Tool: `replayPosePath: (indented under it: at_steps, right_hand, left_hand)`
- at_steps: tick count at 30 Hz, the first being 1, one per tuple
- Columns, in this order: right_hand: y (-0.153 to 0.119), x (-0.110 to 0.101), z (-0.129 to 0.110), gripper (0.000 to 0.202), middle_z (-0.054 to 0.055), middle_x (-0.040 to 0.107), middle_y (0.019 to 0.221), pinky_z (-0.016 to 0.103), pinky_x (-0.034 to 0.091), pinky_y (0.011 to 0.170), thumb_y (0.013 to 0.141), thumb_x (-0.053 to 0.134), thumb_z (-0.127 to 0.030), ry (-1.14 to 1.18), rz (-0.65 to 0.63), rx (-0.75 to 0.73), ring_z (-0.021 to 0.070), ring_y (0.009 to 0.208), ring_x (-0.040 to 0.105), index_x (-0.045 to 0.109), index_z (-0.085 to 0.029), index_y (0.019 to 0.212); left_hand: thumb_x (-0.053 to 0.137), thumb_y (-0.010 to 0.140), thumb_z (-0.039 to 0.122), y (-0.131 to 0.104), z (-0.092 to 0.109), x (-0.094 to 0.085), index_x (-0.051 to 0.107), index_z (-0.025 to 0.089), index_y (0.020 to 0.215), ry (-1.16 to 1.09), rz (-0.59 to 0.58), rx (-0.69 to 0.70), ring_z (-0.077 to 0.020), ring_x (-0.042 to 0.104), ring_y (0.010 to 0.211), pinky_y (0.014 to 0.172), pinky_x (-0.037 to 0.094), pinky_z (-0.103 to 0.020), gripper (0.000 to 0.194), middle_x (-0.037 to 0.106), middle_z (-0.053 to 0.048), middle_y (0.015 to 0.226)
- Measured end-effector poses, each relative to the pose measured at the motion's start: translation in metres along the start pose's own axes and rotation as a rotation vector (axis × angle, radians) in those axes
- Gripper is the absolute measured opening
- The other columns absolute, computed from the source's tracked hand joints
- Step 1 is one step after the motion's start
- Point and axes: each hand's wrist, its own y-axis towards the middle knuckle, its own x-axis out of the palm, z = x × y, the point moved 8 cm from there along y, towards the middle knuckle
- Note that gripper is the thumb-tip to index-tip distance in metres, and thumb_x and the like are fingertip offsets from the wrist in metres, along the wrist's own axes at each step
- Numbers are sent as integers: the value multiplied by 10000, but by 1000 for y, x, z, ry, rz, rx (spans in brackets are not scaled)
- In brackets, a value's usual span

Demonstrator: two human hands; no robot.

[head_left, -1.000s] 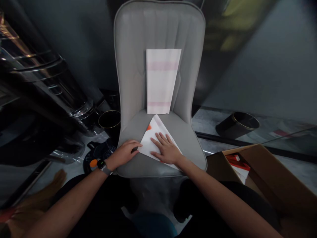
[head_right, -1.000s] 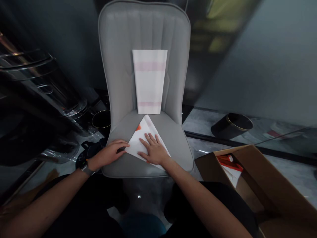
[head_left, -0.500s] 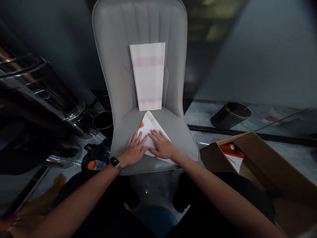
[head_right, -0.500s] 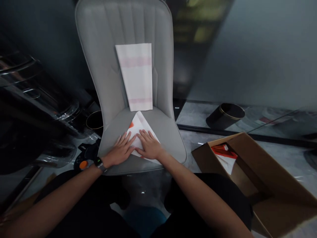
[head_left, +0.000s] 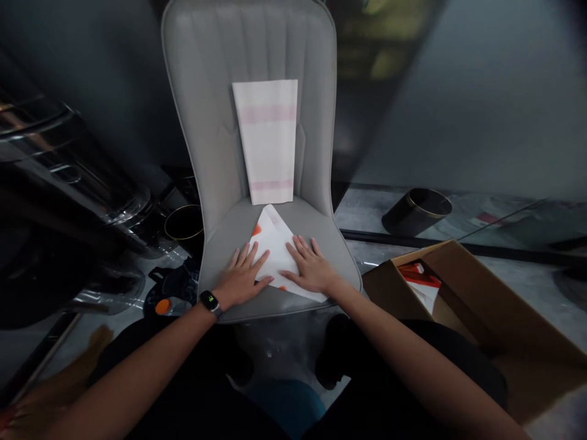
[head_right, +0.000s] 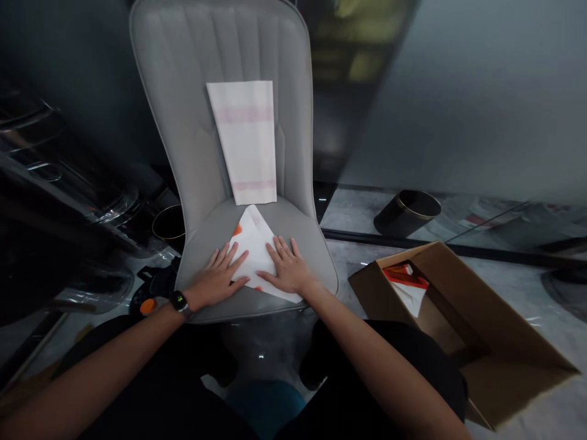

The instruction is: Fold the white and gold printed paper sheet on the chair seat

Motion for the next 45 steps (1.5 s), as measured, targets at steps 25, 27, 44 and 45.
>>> replayPosePath:
  at_steps: [25, 27, 44, 45]
  right_hand:
    - [134, 15, 21, 911, 137, 270, 1679, 620, 111, 1252, 981, 168, -773, 35, -189, -6, 354, 1574, 148, 273, -144, 1631]
    - [140, 18, 27, 893, 119, 260, 1685, 635, 67, 1252, 983, 195, -770, 25, -179, -11, 351, 1579, 119, 244, -166, 1640]
    - [79, 11, 28, 848, 64, 193, 1703, 619, 25, 1266, 1002, 219, -734, 57, -165, -76, 333, 1587, 61, 130, -209, 1662]
    - [74, 10, 26, 843, 62, 190, 1703, 622, 24, 1265, 1002, 221, -734, 54, -171, -77, 334, 1587, 70, 126, -219, 1663]
  left_hand:
    - [565, 940, 658, 16, -10, -21, 480, 252, 1513, 72, -17, 3, -413, 278, 1510, 1210, 161, -636, 707, 385, -165, 1615]
    - [565, 933, 674, 14, -16, -14, 448, 288, 1537, 38, -27, -14, -418, 195, 1549, 1217, 146, -643, 726, 303, -144, 1668]
    - [468, 960, 708, 14, -17, -7, 343, 316, 1604, 11, -51, -15, -405, 111, 1576, 1236, 62, -628, 764, 155, -110, 1721]
    - [469, 958, 710, 14, -17, -7, 345, 317, 1604, 9, -48, -16, -408, 114, 1575, 1235, 62, -628, 766, 160, -108, 1720]
